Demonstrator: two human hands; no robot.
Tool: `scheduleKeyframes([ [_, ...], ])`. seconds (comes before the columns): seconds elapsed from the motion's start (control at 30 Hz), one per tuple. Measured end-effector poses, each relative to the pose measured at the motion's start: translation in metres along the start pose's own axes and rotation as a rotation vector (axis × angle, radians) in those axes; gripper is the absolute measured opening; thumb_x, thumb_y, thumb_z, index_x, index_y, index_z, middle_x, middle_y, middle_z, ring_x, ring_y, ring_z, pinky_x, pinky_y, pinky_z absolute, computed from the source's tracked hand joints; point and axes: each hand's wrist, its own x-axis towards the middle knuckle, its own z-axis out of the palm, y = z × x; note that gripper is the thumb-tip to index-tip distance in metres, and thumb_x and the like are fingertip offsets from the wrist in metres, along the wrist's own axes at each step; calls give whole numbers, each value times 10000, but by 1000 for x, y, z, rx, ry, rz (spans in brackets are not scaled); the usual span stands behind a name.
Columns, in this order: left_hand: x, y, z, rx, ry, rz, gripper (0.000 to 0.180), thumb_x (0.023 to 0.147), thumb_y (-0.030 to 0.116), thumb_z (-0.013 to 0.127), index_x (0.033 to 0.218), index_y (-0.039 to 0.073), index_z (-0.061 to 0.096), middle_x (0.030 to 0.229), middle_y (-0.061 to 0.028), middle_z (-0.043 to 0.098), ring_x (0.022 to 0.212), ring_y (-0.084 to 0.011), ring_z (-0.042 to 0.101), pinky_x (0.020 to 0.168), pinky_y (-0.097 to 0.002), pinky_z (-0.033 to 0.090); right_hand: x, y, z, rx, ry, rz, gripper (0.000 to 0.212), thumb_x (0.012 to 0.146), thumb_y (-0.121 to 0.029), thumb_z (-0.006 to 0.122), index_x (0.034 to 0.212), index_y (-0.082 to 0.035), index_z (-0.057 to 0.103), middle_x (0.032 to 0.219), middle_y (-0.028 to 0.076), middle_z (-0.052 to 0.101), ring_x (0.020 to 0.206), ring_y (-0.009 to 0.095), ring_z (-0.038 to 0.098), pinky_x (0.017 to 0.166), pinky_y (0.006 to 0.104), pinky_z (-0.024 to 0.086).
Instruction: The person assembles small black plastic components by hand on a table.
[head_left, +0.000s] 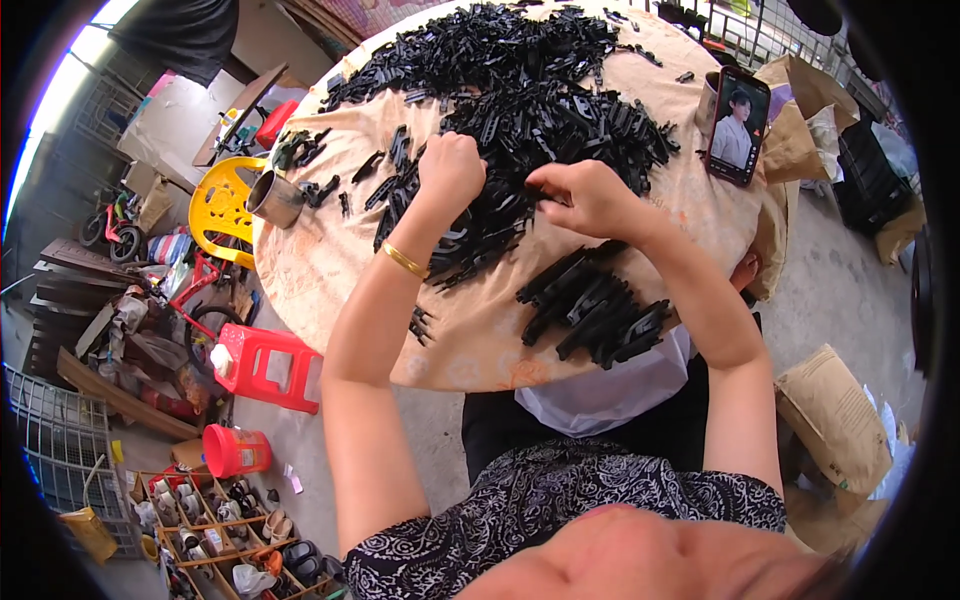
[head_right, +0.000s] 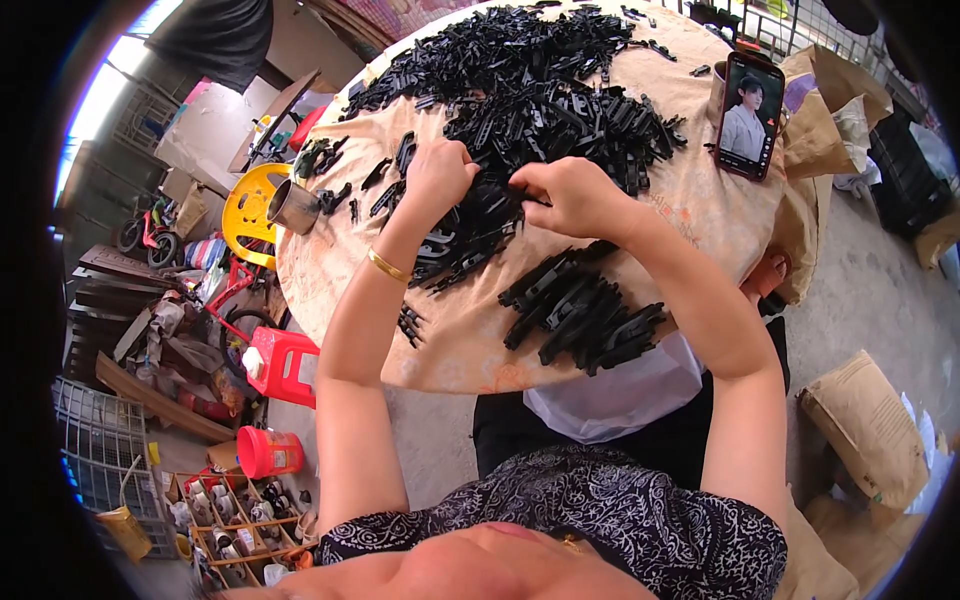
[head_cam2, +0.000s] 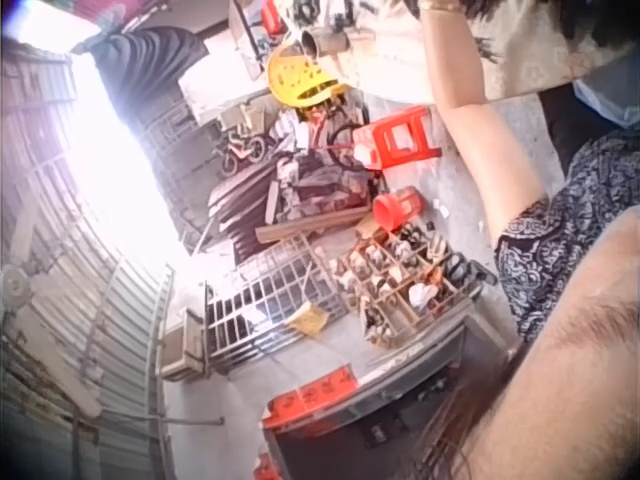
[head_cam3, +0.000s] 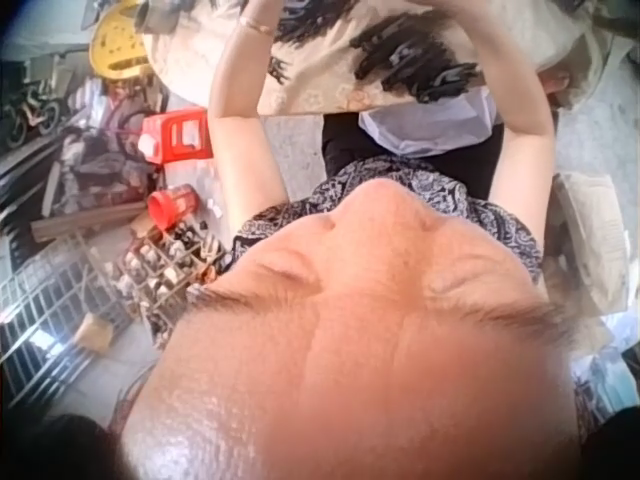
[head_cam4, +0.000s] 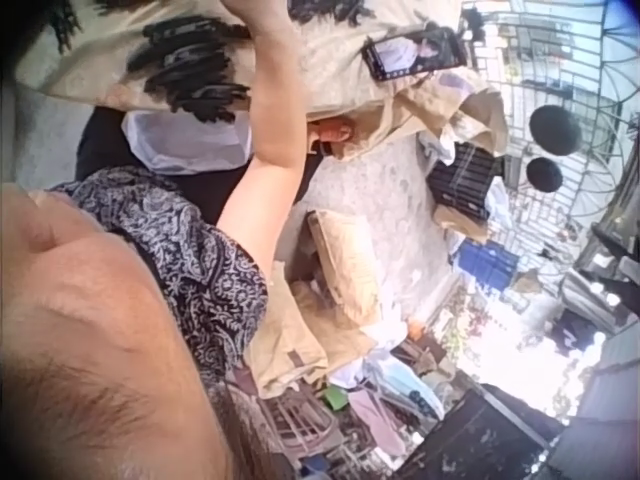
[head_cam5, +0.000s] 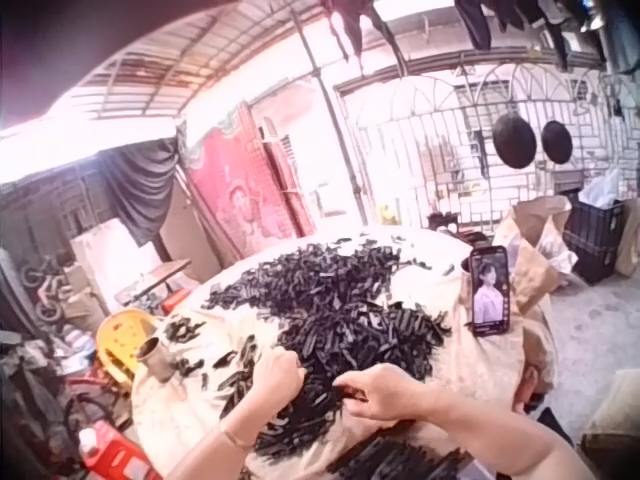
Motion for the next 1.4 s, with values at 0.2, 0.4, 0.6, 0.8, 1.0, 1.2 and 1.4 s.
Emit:
scheduleKeyframes([
  [0.2,-10,16,-20,-548,107,-317,216,788,177,635,793,-38,612,793,-160,649,690,-263,635,659,-349,520,4,3,-9,670,206,219,192,742,-6,634,933,-7,622,812,24,647,715,77,599,681,227,493],
  [0.4,-31,28,-25,-1627,-359,-465,220,907,115,530,1058,-35,586,847,-122,659,598,-126,596,514,-212,491,6,0,-9,571,285,-98,184,776,-2,616,959,6,620,896,58,641,848,85,601,728,207,492],
  [0.6,-40,33,-27,-1909,-537,-518,229,912,182,561,1016,-16,611,859,-105,658,603,-90,553,520,-193,456,4,-2,-7,663,137,-14,219,755,45,616,967,-9,617,1142,127,584,976,131,586,868,277,467],
  [0.8,-44,31,-24,-1628,-329,-255,265,817,93,679,1037,-37,606,807,-63,647,588,-63,549,503,-172,433,5,-4,-10,502,153,-224,221,761,43,594,974,-10,620,1162,103,567,957,133,587,870,275,462],
  [1.0,-50,42,-31,-1182,-117,-236,245,731,27,723,961,-24,655,730,-36,661,606,-45,570,541,-186,456,3,-3,-12,395,-7,72,438,768,-136,738,1131,40,567,970,86,654,859,89,587,761,252,493],
  [1.2,-53,51,-35,-991,45,-116,234,715,30,727,936,-18,666,754,-68,685,647,-65,597,584,-211,478,2,-5,-16,505,-15,54,312,773,-16,700,1067,41,613,851,40,664,785,48,567,700,218,491],
  [1.4,-51,37,-34,-1103,-107,-149,236,712,72,752,938,39,691,768,-57,692,644,-55,592,579,-199,471,2,-5,-13,578,-9,132,257,758,16,702,1009,32,648,843,20,664,779,33,560,680,202,486],
])
